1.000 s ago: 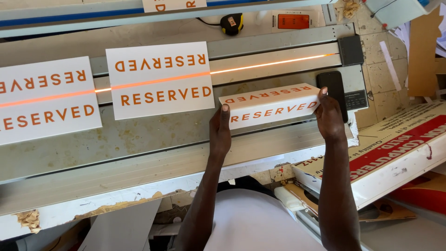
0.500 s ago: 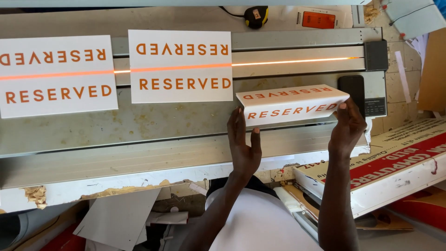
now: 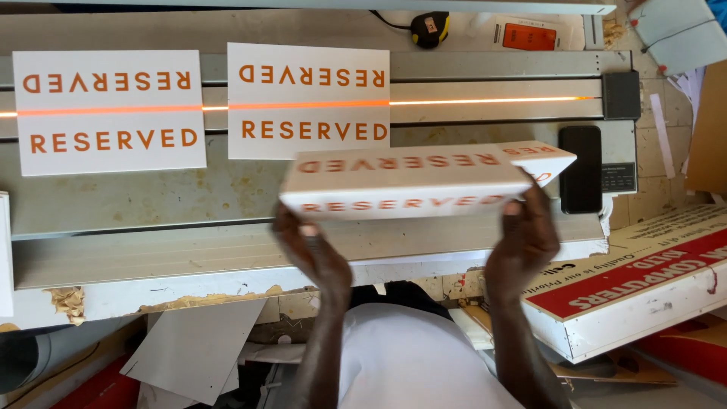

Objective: Heating and bending plastic 'RESERVED' signs into a triangular shape using a heat strip machine.

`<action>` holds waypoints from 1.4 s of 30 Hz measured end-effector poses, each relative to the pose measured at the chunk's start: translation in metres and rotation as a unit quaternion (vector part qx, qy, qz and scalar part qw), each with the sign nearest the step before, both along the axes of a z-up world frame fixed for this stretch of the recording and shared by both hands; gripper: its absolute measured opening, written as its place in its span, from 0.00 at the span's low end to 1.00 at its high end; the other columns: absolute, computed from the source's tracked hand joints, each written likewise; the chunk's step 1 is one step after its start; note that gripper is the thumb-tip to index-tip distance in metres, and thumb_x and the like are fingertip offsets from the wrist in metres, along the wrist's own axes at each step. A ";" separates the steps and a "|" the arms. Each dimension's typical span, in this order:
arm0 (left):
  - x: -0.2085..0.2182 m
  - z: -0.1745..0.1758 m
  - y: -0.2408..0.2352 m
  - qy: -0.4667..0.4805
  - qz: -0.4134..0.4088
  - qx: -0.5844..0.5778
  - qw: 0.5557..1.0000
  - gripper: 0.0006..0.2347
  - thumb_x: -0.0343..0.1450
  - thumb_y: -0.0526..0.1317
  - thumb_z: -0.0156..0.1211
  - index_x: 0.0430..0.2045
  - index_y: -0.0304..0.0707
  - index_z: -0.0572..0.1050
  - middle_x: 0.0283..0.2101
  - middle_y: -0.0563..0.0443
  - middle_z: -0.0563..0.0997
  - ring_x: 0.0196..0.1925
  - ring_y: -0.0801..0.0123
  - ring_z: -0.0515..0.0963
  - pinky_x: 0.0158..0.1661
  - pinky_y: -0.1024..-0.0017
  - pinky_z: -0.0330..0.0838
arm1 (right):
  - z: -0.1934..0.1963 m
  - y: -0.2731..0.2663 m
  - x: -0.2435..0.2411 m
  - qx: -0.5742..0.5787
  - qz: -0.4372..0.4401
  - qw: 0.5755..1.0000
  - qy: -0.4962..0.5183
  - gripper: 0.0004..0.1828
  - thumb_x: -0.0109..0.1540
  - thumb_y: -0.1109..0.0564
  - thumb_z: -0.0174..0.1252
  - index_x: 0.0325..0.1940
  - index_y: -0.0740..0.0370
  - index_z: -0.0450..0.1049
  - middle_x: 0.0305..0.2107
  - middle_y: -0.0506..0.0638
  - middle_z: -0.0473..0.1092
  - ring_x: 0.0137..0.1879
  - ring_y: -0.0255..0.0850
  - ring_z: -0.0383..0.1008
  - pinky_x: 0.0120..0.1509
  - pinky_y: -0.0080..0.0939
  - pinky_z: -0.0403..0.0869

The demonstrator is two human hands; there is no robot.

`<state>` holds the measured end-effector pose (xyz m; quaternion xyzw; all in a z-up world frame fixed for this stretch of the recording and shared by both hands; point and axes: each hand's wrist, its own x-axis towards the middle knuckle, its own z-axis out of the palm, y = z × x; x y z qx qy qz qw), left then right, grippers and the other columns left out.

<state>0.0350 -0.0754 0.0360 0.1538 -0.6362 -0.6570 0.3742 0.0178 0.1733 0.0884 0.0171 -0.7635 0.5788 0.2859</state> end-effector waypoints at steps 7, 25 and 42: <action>-0.029 -0.054 -0.137 -0.030 0.139 -0.093 0.985 0.17 0.91 0.49 0.43 0.67 0.32 0.61 0.60 0.41 0.66 0.66 0.51 0.72 0.74 0.46 0.56 | -0.036 -0.123 -0.025 -0.043 0.216 0.973 -0.075 0.32 0.79 0.52 0.59 0.88 0.53 0.63 0.81 0.59 0.63 0.82 0.56 0.67 0.82 0.65 0.69; -0.060 -0.027 0.078 -0.242 -0.304 0.050 0.920 0.27 0.87 0.61 0.45 0.56 0.34 0.82 0.45 0.42 0.81 0.52 0.60 0.81 0.59 0.50 0.75 | -0.036 0.184 -0.069 0.088 -0.079 0.955 -0.274 0.46 0.83 0.18 0.40 0.57 0.58 0.87 0.47 0.61 0.81 0.57 0.58 0.84 0.67 0.60 0.74; -0.088 0.009 0.102 -0.283 -0.274 0.057 0.917 0.28 0.84 0.65 0.52 0.25 0.42 0.80 0.24 0.57 0.66 0.34 0.70 0.66 0.48 0.63 0.69 | -0.006 0.141 -0.096 -0.121 0.075 0.920 -0.365 0.30 0.75 0.30 0.61 0.36 0.56 0.84 0.26 0.47 0.69 0.33 0.38 0.70 0.43 0.43 0.67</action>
